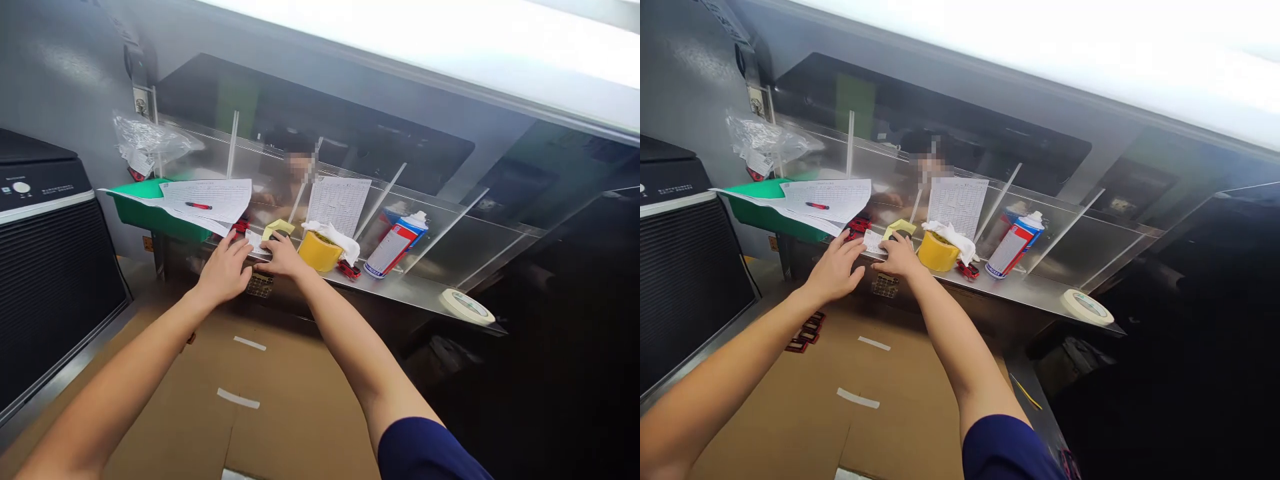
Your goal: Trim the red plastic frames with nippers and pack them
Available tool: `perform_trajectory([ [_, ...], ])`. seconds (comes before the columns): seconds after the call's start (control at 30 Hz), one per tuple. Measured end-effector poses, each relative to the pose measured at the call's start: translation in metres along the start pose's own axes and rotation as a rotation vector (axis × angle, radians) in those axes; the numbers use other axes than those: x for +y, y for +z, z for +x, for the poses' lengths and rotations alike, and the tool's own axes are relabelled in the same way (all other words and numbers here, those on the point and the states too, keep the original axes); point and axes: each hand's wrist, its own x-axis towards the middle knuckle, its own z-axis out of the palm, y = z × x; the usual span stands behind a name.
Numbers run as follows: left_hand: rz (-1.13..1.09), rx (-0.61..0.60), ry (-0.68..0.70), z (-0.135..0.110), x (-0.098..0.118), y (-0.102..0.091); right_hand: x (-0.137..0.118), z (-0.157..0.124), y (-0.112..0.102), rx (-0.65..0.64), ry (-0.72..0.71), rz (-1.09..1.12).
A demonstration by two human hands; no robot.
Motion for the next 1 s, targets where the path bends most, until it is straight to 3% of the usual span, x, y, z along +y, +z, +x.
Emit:
perform_trajectory([
  [0.2,0.21,-0.071,0.068,0.022,0.008,0.03,0.017,0.004,-0.006,0.059,0.005,0.255],
  [0.33,0.242,-0.073,0.112,0.026,0.009,0.032,0.028,0.008,-0.004,0.135,0.022,0.45],
  [0.43,0.239,-0.089,0.128,0.03,0.005,0.03,0.034,0.007,-0.001,0.266,0.049,0.533],
  [0.63,0.186,-0.093,0.104,0.026,-0.007,0.035,0.025,-0.011,0.005,0.532,0.088,0.502],
  [0.77,0.156,-0.095,0.083,0.024,-0.014,0.038,0.012,-0.03,0.002,0.634,-0.01,0.371],
  [0.83,0.143,-0.089,0.076,0.024,-0.017,0.038,0.008,-0.033,-0.003,0.573,-0.05,0.286],
  [1.0,0.132,-0.064,0.054,0.021,-0.021,0.038,0.003,-0.008,-0.017,0.106,-0.109,0.174],
])
